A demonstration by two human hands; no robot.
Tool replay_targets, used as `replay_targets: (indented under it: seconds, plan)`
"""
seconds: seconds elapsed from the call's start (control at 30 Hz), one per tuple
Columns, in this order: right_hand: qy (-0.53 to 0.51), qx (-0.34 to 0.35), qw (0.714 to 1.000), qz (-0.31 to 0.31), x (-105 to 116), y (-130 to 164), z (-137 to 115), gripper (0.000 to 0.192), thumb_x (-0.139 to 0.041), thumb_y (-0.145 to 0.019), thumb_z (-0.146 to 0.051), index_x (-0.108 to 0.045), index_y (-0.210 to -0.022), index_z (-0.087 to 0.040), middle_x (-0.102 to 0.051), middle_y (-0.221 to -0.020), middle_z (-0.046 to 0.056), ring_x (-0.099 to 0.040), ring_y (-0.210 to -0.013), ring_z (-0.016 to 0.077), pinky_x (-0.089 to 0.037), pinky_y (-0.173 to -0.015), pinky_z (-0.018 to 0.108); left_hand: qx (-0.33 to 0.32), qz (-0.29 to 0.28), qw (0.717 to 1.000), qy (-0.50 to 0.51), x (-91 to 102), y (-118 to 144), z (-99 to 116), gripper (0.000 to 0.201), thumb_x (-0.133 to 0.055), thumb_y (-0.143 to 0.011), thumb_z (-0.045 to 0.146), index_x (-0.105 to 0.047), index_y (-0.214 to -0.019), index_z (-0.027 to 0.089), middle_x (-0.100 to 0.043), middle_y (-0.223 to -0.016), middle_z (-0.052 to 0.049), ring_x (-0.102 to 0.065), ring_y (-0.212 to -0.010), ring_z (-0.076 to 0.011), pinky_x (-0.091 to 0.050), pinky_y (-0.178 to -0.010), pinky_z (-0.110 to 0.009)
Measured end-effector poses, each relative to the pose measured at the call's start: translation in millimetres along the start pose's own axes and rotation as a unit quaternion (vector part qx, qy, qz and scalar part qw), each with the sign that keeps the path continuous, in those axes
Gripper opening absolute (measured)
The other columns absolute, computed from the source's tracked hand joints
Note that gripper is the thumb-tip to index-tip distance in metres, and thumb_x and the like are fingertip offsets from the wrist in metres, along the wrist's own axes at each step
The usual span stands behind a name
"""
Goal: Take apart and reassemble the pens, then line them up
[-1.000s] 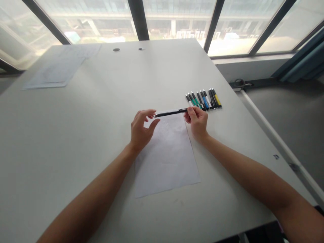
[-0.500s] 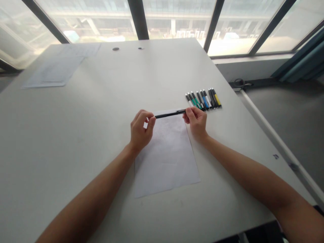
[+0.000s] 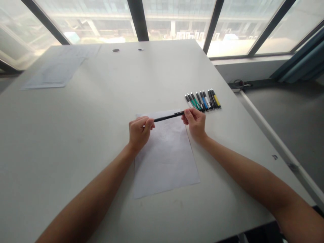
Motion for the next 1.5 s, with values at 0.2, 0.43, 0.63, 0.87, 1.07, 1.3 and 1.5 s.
replay_targets:
  seconds: [0.2,0.43,0.63,0.87,1.07,1.3,1.5]
  plan:
    - [-0.008,0.003,1.0,-0.002,0.0,0.1,-0.1,0.036,-0.062,-0.091,-0.048,-0.062,-0.071,-0.019,-0.06,-0.061,-0.001,-0.048,-0.051,0.0087,-0.038,-0.046,0.023,0.008,0.016,1.0,-0.004,1.1,-2.2,3.5,0.042,-0.052,-0.098,0.04,-0.069,-0.066,0.019,-0.07,-0.066,-0.002,-0.064,-0.064,-0.0128,-0.046,-0.066,-0.026]
    - [-0.015,0.006,1.0,0.007,0.5,-0.6,1.2,0.034,-0.063,-0.091,-0.047,-0.062,-0.072,-0.019,-0.059,-0.061,-0.001,-0.048,-0.05,0.0087,-0.037,-0.046,0.023,0.006,0.048,0.999,-0.015,0.9,-1.1,0.2,0.025,-0.065,-0.092,0.038,-0.072,-0.107,0.021,-0.077,-0.085,-0.003,-0.071,-0.079,-0.0153,-0.053,-0.079,-0.028]
    - [-0.02,-0.015,0.999,0.033,2.4,-3.9,7.1,0.035,-0.063,-0.09,-0.05,-0.061,-0.073,-0.019,-0.059,-0.061,-0.001,-0.047,-0.05,0.0085,-0.038,-0.045,0.022,-0.003,0.033,0.999,-0.007,-1.5,-0.1,2.2,0.017,-0.07,-0.088,0.036,-0.075,-0.095,0.022,-0.077,-0.084,-0.003,-0.071,-0.075,-0.0147,-0.054,-0.074,-0.027]
    - [-0.033,-0.021,0.999,0.033,2.7,-4.8,11.7,0.035,-0.065,-0.089,-0.051,-0.062,-0.075,-0.019,-0.059,-0.063,-0.001,-0.048,-0.05,0.0083,-0.038,-0.045,0.022,0.003,0.045,0.999,-0.019,0.7,-0.4,3.4,0.017,-0.071,-0.087,0.034,-0.077,-0.099,0.023,-0.078,-0.09,-0.004,-0.073,-0.08,-0.0162,-0.055,-0.077,-0.028]
    - [-0.042,-0.014,0.999,0.026,1.3,-4.3,9.7,0.032,-0.068,-0.086,-0.051,-0.065,-0.083,-0.019,-0.06,-0.063,-0.002,-0.048,-0.05,0.0085,-0.039,-0.045,0.023,0.031,0.038,0.999,-0.007,1.6,-1.3,3.7,0.023,-0.066,-0.091,0.04,-0.075,-0.083,0.021,-0.076,-0.075,-0.003,-0.068,-0.069,-0.0144,-0.051,-0.07,-0.027]
    - [-0.055,-0.02,0.998,-0.017,-1.7,-3.4,7.2,0.027,-0.067,-0.087,-0.047,-0.067,-0.091,-0.02,-0.062,-0.066,-0.002,-0.051,-0.054,0.0092,-0.041,-0.05,0.024,0.049,0.029,0.998,0.0,1.5,-0.7,1.7,0.044,-0.054,-0.096,0.046,-0.065,-0.063,0.019,-0.068,-0.063,-0.002,-0.063,-0.061,-0.0135,-0.049,-0.065,-0.027]
    - [-0.053,-0.023,0.997,-0.059,-5.4,-1.9,4.5,0.026,-0.069,-0.085,-0.042,-0.069,-0.098,-0.019,-0.066,-0.069,-0.001,-0.055,-0.056,0.0096,-0.044,-0.052,0.024,0.08,0.033,0.996,0.019,1.7,-0.2,-3.2,0.052,-0.049,-0.099,0.045,-0.061,-0.056,0.019,-0.065,-0.058,-0.002,-0.061,-0.055,-0.0124,-0.046,-0.06,-0.026]
Point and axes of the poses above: each hand's wrist, its own y-axis away from the middle knuckle, its own x-axis out of the back of the hand, z = x × y, the point moved 4 cm from there along -y, towards the middle knuckle
